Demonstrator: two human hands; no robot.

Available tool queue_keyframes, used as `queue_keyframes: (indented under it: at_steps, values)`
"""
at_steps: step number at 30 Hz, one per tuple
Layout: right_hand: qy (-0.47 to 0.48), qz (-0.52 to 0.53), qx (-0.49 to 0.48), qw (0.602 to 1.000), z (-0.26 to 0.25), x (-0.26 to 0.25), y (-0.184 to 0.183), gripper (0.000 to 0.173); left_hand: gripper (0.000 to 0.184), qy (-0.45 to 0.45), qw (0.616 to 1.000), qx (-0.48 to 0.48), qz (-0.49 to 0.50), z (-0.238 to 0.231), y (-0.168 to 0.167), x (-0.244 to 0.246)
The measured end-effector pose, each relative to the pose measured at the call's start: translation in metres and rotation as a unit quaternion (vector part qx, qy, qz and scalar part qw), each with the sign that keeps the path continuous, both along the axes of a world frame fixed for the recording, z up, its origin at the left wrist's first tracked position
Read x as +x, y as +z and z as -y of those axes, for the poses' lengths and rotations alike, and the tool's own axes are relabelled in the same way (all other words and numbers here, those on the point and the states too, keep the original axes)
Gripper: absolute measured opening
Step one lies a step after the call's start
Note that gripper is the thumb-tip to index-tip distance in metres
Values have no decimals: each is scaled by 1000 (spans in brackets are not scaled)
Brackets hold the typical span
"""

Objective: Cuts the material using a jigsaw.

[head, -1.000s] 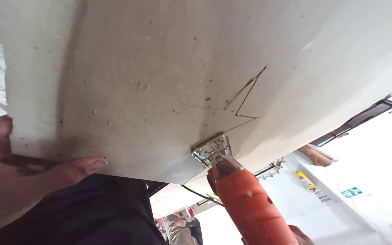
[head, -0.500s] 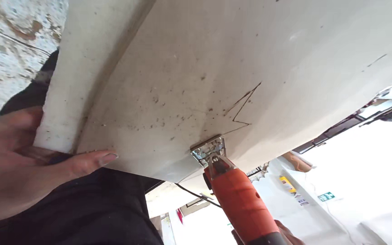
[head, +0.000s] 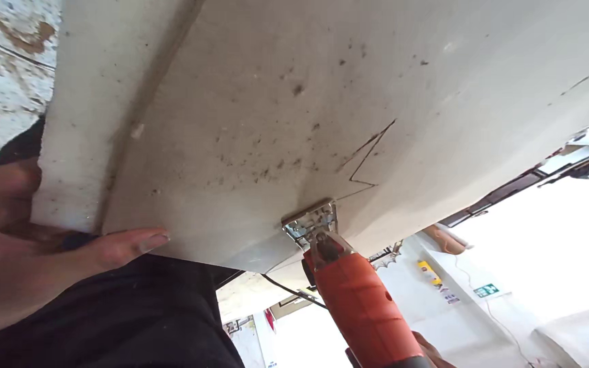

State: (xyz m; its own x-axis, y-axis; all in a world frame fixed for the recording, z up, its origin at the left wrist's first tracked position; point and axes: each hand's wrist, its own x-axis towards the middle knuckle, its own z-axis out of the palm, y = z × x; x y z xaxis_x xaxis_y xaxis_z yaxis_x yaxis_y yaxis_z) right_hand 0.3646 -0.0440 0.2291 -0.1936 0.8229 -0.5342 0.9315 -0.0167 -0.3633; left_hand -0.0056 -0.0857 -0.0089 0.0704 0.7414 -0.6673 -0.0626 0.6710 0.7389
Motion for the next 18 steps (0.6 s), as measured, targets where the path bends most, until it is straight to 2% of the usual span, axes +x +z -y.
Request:
queue_keyframes:
  at_steps: [4, 9, 12, 16, 18]
  values:
    - [10, -21, -30, 999, 7, 22, 7, 28, 65, 8, 1000, -2, 21, 2, -2, 0]
    - [-37, -8, 16, 999, 5, -4, 0, 31, 60, 15, 999, -30, 22, -6, 5, 3]
    - [-7, -20, -12, 1000, 6, 12, 5, 30, 57, 15, 999, -13, 27, -2, 2, 2]
    - [-36, -15, 21, 999, 6, -3, 1, 33, 56, 19, 999, -29, 28, -5, 5, 2]
    - [-16, -25, 3, 1000, 6, 7, 3, 31, 56, 14, 999, -33, 21, -5, 5, 2]
